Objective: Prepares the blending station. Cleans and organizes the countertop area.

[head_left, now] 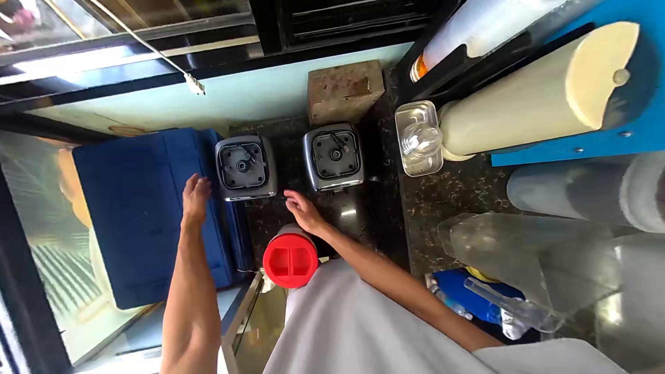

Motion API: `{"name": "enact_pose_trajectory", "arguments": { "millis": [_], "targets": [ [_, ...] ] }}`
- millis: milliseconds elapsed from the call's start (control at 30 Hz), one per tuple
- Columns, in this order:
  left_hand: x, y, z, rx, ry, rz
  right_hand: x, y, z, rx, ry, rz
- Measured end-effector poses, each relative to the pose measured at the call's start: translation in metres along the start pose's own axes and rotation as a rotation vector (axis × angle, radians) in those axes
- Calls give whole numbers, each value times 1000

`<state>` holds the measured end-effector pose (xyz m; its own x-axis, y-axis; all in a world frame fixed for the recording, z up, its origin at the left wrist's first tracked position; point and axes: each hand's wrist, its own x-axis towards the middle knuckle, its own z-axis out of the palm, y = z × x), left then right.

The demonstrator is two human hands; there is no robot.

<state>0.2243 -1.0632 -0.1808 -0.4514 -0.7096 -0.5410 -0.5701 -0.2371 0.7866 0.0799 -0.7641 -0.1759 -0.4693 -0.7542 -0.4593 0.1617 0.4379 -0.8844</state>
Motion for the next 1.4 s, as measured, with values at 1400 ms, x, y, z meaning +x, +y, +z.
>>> {"name": "enact_pose_trajectory", "arguments": {
  "millis": [1400],
  "targets": [
    [-76,-38,83,-39,-99,-33,19,14,-18,200,-26,212]
  ]
}}
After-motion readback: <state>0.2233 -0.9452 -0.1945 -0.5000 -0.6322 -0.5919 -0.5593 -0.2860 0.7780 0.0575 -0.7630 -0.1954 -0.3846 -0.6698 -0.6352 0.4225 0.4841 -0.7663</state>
